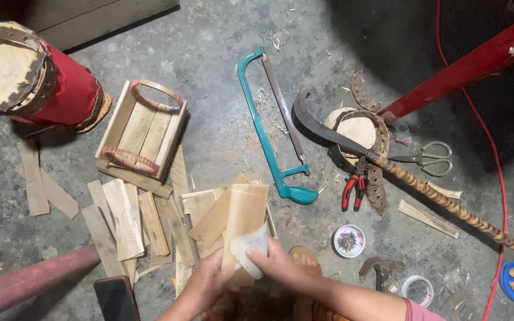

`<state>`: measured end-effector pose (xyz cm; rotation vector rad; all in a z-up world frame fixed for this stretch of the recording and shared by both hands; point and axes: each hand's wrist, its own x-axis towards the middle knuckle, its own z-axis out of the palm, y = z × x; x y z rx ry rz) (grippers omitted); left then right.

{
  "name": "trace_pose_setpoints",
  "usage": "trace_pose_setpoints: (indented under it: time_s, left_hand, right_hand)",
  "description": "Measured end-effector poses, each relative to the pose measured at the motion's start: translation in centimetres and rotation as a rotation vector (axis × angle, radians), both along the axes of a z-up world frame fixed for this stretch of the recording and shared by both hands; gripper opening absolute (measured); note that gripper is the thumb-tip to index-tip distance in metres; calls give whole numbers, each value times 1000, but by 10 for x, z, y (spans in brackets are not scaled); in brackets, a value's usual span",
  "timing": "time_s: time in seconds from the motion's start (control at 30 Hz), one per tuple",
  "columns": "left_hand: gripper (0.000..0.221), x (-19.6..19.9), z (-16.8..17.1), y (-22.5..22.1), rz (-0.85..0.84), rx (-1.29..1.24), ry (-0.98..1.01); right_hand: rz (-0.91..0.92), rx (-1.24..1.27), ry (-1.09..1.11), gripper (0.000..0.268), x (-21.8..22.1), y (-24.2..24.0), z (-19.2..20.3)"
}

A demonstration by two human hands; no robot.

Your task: Manually sanding small wooden planks with sandpaper to smooth surfaces and edges.

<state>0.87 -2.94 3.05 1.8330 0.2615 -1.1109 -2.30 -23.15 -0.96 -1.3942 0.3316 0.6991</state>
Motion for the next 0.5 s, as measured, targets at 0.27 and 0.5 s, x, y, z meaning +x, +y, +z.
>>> trace_pose_setpoints:
  time_s: [0.27,0.5]
  left_hand:
    - [22,0,-14,8,-181,-50,-43]
    - [16,1,0,15,-24,-99,65]
  right_hand:
    - [-74,-57,156,38,24,-13,11]
    - [-559,75,7,35,33,-47,-27]
